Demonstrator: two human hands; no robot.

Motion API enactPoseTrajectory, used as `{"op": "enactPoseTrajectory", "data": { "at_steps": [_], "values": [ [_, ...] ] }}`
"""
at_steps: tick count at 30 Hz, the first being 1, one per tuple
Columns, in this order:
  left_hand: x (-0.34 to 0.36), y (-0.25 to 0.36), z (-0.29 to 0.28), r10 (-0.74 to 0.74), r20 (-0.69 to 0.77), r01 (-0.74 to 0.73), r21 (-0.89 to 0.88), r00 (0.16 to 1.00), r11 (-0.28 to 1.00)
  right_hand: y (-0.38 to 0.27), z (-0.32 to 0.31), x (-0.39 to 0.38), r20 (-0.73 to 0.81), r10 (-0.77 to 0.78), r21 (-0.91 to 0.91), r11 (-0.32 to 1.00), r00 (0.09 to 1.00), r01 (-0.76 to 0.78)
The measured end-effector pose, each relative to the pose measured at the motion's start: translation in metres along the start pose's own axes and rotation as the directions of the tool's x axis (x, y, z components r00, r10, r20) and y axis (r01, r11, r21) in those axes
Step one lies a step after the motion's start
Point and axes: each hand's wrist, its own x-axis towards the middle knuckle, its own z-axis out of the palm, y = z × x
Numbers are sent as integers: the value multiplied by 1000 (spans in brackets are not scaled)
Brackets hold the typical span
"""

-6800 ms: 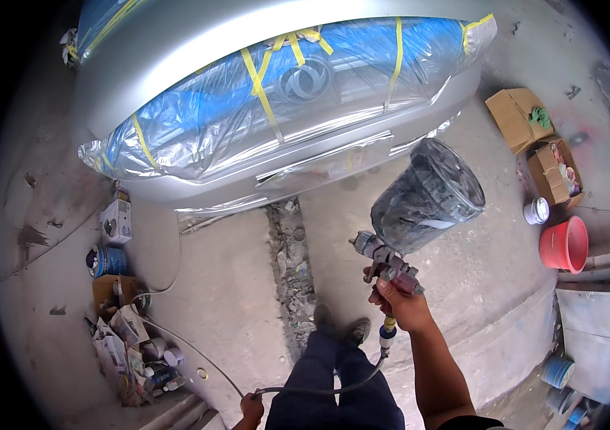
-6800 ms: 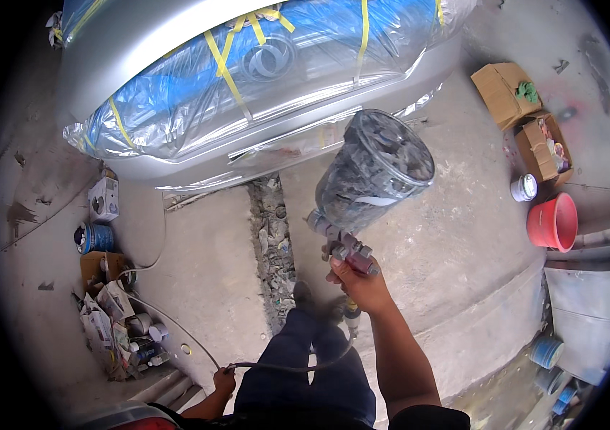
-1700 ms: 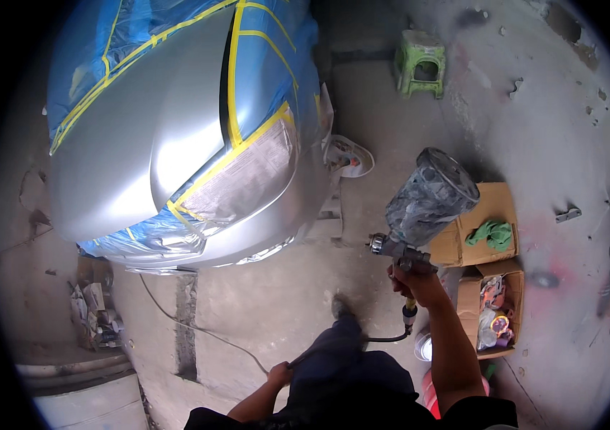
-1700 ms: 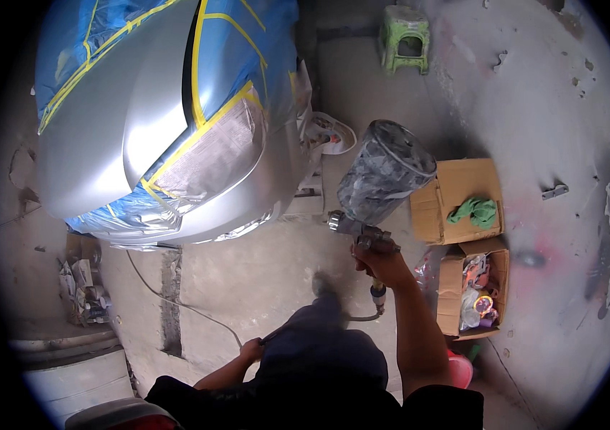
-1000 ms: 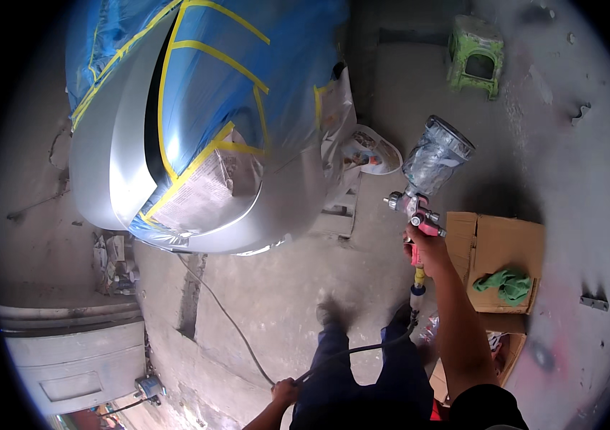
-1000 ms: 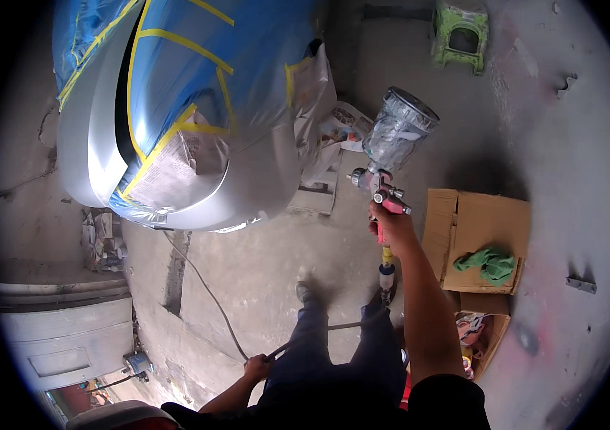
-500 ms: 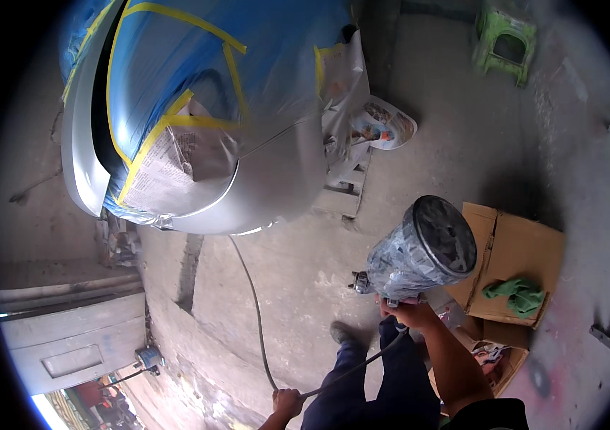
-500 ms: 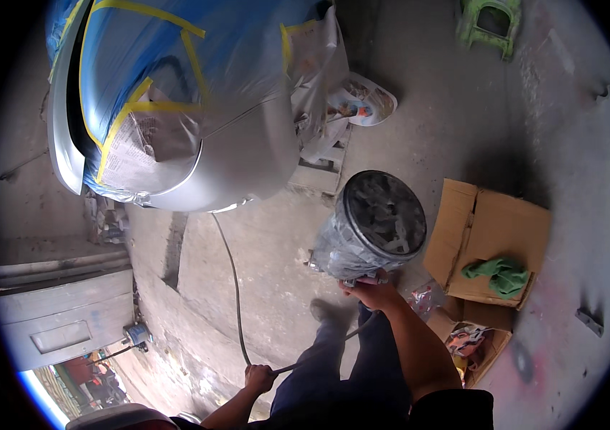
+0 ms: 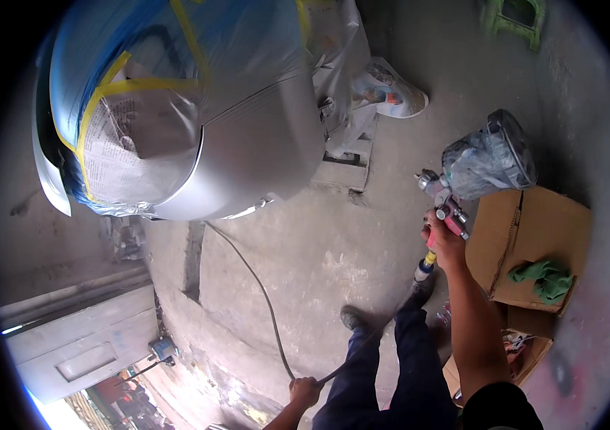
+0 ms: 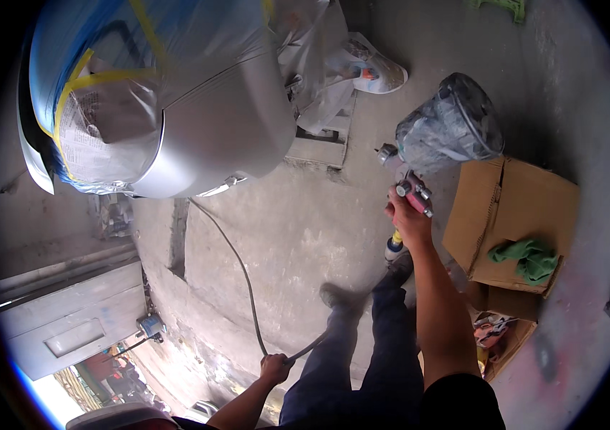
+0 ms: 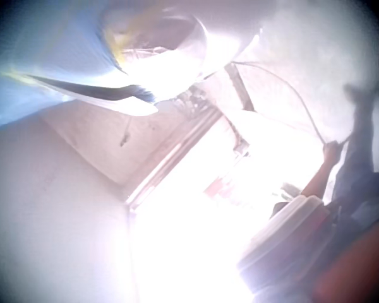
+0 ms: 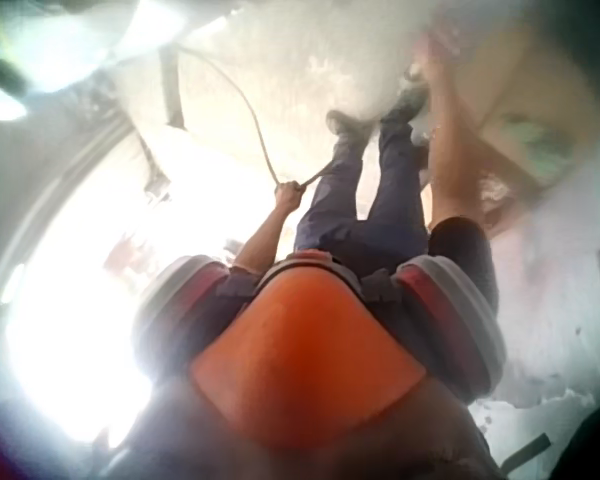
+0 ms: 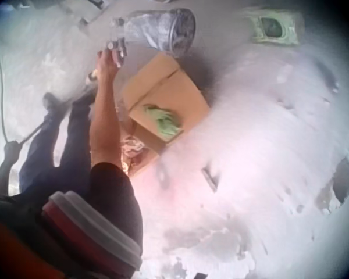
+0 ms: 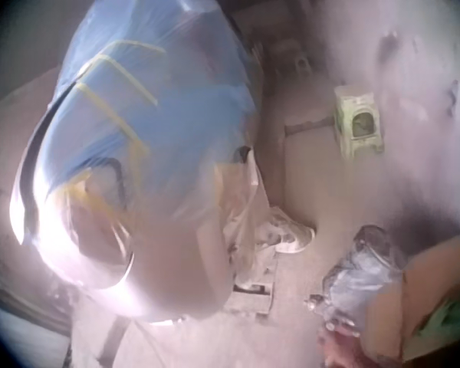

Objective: The person uses a spray gun to apply paint to the rear bumper of a silver car in a workshop. The car is partially masked with plastic sheeting and tape. The person moves around the vehicle to cover different sections of the bumper and then refills the spray gun from a paint can.

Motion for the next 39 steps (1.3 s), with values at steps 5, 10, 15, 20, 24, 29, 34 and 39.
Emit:
{"op": "enactPoseTrajectory", "data": {
  "at_steps": [5,10,15,20,24,29,34,39],
  "values": [
    [-13,-8,3,17,126,-45,222,992,974,64,-18,-79,482,130,-282,959,867,13],
    [-14,-10,14,-36,100,22,134,994,991,51,-16,-43,156,214,-221,959,964,-177],
    [5,-4,27,8,-29,-9,-9,1000,1000,48,-24,36,-90,-54,6,998,994,55],
    [15,-32,53,85,32,-87,72,996,994,115,-3,-22,-23,44,-91,995,999,-46],
    [16,-42,48,94,203,-137,208,975,969,182,-4,-94,403,225,-160,972,887,-174],
    [20,-85,86,160,292,-201,116,943,973,206,1,-63,169,162,-189,973,972,-130],
    [39,-83,103,113,243,-108,-33,964,994,212,9,31,-157,-70,61,995,985,80],
    [55,-87,121,123,273,-104,-86,954,991,281,45,12,-54,25,142,990,998,-17]
  ]
}}
